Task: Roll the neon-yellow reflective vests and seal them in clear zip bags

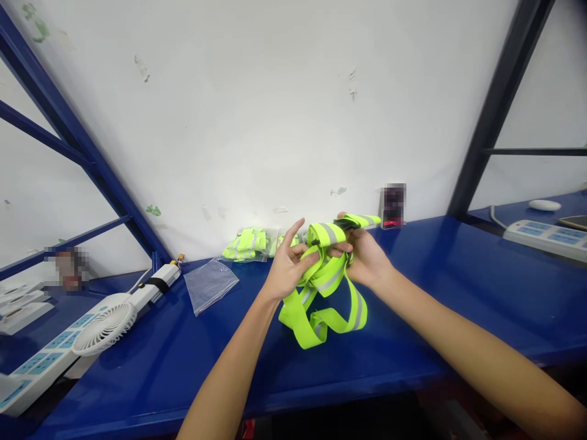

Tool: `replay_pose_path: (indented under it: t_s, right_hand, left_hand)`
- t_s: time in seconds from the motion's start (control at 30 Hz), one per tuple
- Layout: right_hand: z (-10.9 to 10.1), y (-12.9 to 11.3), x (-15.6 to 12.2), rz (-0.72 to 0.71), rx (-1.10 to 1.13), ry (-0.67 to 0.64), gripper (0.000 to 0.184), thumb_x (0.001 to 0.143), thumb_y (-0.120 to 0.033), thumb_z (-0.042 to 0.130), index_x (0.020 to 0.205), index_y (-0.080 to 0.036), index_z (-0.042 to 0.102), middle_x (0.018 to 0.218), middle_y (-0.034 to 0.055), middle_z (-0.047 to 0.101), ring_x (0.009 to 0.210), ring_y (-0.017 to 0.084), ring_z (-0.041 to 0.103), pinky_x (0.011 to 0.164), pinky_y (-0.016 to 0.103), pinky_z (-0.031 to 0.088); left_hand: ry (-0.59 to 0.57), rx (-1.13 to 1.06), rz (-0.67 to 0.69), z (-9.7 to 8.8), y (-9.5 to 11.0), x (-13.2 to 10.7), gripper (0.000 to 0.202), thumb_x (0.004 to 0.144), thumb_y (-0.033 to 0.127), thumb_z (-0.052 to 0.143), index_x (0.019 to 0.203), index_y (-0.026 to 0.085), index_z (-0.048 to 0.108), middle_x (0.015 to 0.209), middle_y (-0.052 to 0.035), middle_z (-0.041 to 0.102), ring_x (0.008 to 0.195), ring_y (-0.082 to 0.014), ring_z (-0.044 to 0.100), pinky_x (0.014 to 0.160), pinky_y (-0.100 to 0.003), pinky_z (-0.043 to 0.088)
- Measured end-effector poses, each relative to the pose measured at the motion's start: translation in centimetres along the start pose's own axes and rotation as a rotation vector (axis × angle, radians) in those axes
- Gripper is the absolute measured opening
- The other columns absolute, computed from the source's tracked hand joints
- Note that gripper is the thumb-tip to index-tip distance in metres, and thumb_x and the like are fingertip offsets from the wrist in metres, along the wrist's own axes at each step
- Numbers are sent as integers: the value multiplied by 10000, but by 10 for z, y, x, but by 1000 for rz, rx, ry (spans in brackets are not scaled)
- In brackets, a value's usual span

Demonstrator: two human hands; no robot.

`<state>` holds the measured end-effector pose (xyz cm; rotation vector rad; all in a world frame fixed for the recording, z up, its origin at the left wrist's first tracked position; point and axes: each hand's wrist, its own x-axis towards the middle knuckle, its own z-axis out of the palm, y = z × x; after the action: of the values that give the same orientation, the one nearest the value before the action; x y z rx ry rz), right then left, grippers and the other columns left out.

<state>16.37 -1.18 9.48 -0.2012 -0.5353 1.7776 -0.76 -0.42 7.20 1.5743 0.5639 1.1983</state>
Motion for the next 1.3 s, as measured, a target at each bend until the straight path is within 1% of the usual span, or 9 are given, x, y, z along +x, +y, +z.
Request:
replay_pose_path:
  t_s: [0.2,0.43,0.57,0.63,0.77,0.9,0.97,1.07,1.3]
  right_hand:
    - [-1,7,1,-24,-53,50,108,794,-189,660,815,-259,580,471,-109,455,347,64,393,391,178,357]
    - [-3,15,3,-47,-115,129,156,752,-203,689,833,-253,566,499,-113,452,366,58,391,394,179,362]
    - [-4,19,5,-59,-156,133,173,735,-162,663,854,-247,571,520,-100,459,377,57,400,392,179,361]
    - [-3,16,6,-90,-179,145,163,745,-171,652,862,-250,571,531,-95,465,379,60,403,396,187,370]
    - [-2,2,8,-165,-151,153,143,767,-147,624,844,-249,559,542,-93,457,385,56,399,395,189,370]
    - [-2,-5,9,-154,-113,169,202,742,-97,633,842,-250,548,539,-104,433,385,51,388,397,182,382]
    - [-2,-4,9,-136,-101,174,196,749,-108,638,847,-250,543,544,-103,437,390,53,396,405,181,398]
    - [-3,0,7,-119,-123,165,156,764,-109,601,806,-236,519,545,-88,453,394,60,405,411,187,414]
    - [-3,13,1,-41,-299,119,246,812,-366,688,816,-242,475,605,-63,523,436,97,489,422,217,455]
  left_hand:
    - [57,194,24,-1,-3,-1,795,729,316,790,1439,176,460,744,18,541,665,-99,480,625,-231,381]
    - [107,232,12,2,-2,3,713,674,327,826,1328,196,573,919,-45,688,805,-186,625,717,-275,479]
    - [54,225,-67,-3,-1,7,458,694,378,811,1069,147,686,883,-72,708,791,-205,653,716,-294,501]
    - [33,176,-165,-7,-2,6,504,700,410,805,1103,146,655,855,-73,699,771,-202,658,712,-303,508]
    - [177,207,-214,-11,-5,3,662,683,456,813,1219,189,530,669,29,591,540,-103,534,549,-221,414]
    - [200,320,-130,-9,-7,2,429,716,532,756,861,163,593,595,55,482,489,-61,390,482,-197,290]
    - [64,246,-195,-6,-7,2,443,759,570,698,707,146,576,586,34,479,500,-66,398,486,-209,307]
    - [-36,14,-265,-3,-7,3,435,785,563,679,720,139,607,578,31,486,489,-64,405,502,-216,356]
    - [200,-225,-36,-3,-1,5,322,738,433,769,874,160,664,693,9,629,609,-107,581,622,-231,460]
